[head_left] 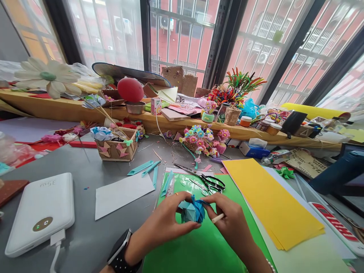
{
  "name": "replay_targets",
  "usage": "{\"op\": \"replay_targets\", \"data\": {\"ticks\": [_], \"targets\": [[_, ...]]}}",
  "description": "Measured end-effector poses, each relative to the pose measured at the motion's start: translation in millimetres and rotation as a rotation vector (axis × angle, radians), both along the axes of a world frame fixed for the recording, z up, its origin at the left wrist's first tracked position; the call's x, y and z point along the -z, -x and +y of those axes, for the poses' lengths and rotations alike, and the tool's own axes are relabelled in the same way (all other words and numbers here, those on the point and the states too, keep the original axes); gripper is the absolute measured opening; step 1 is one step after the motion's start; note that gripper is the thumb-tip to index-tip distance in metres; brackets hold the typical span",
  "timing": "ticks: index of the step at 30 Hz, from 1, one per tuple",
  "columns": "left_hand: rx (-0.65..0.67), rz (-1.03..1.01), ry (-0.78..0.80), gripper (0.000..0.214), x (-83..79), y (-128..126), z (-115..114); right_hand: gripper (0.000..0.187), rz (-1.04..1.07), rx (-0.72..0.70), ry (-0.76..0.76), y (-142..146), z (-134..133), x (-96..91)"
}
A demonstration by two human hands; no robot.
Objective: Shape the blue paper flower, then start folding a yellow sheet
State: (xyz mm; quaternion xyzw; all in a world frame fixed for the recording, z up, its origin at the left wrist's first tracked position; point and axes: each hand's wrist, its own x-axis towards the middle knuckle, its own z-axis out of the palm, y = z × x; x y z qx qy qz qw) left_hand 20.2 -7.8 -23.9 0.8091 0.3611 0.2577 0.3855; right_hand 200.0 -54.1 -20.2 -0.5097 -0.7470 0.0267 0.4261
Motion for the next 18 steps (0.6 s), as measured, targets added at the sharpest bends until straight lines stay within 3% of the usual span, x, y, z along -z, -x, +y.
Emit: {"op": "replay_targets", "data": {"ticks": [9,18], "targets": [[-0.069,-0.057,-0.018,0.039,0.5,-0.7,1.6,0.025,0.048,-0.074,-0.09,3.0,-1.0,1.5],[-0.018,-0.06,-0.088,0.037,-5.7,-0.6,0.7,0.017,0.247,-0.104,0.056,0.1,-3.0,-2.1]]}}
